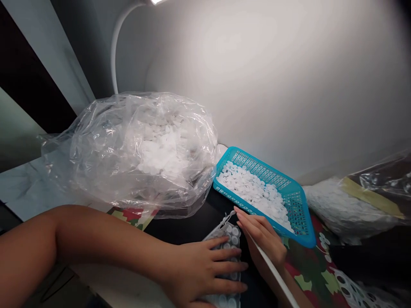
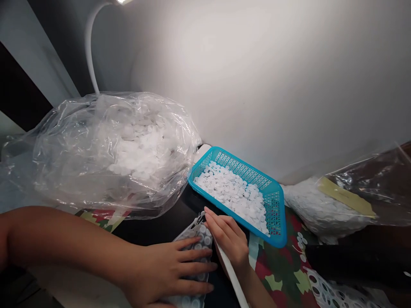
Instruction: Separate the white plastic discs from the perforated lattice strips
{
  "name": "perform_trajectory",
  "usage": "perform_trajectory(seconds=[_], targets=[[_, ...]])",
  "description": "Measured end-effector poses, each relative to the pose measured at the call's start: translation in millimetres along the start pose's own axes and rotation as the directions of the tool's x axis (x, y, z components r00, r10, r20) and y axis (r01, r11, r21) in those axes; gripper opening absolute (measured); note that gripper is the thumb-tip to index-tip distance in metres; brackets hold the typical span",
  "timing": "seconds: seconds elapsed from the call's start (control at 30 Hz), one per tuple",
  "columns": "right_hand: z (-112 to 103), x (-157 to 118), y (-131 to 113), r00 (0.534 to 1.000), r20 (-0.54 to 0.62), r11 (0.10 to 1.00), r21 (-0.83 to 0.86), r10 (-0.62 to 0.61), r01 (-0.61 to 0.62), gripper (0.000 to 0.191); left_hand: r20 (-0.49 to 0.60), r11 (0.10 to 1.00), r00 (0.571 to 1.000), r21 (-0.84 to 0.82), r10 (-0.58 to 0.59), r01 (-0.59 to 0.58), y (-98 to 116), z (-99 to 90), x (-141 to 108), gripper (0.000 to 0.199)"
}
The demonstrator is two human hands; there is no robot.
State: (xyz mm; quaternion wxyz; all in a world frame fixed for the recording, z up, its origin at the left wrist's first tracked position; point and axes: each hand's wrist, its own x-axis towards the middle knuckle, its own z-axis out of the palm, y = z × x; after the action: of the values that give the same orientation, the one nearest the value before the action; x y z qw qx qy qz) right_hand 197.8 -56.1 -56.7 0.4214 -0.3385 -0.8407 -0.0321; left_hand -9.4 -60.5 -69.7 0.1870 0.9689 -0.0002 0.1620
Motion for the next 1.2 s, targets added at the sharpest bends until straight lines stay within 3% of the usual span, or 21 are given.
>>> perform_trajectory(seconds=[0.2, 0.33, 0.47, 0.53, 0.6, 0.67, 0.73, 0.9, 1.2], targets=[[-22, 17, 6, 0.968, -0.248, 0.98, -0.18, 0.042, -0.088, 0.045, -0.039, 0.999, 0.999, 0.03, -0.016, 0.018, 0, 7.5, -4, 0.057], [-32, 23, 17, 0.988, -0.145, 0.963, -0.258, 0.045, -0.081, 0.037, -0.029, 0.999, 0.999, 0.025, -0.027, 0.028, 1, 8.3, -5, 0.057], [-29, 23, 17, 0.991, -0.111, 0.969, -0.23, 0.071, -0.095, 0.026, -0.034, 0.999, 0.999, 0.026, -0.021, 0.022, 0, 10.8, -5, 0.057], [-27, 21, 11, 0.997, -0.029, 0.989, -0.127, 0.074, -0.077, 0.026, -0.035, 0.999, 0.999, 0.037, -0.017, 0.018, 0, 11.7, -5, 0.057], [-23, 17, 5, 0.988, 0.131, 0.994, 0.057, 0.083, -0.092, 0.023, -0.04, 0.999, 0.999, 0.051, -0.008, 0.01, -1, 11.5, -3, 0.057], [-17, 11, 2, 0.953, 0.292, 0.963, 0.227, 0.076, -0.146, 0.02, -0.046, 0.998, 0.999, 0.066, 0.006, -0.003, -2, 10.2, -2, 0.058], [-11, 3, 3, 0.923, 0.375, 0.928, 0.306, 0.087, -0.211, 0.018, -0.051, 0.997, 0.999, 0.074, 0.019, -0.015, -2, 8.9, 0, 0.058], [-1, -10, 10, 0.895, 0.415, 0.889, 0.332, 0.163, -0.316, 0.019, -0.077, 0.996, 0.997, 0.087, 0.022, -0.015, -2, 9.6, 0, 0.057], [2, -13, 12, 0.917, 0.391, 0.921, 0.322, 0.084, -0.222, 0.024, -0.077, 0.997, 0.997, 0.074, 0.016, -0.01, -3, 12.1, 0, 0.058]])
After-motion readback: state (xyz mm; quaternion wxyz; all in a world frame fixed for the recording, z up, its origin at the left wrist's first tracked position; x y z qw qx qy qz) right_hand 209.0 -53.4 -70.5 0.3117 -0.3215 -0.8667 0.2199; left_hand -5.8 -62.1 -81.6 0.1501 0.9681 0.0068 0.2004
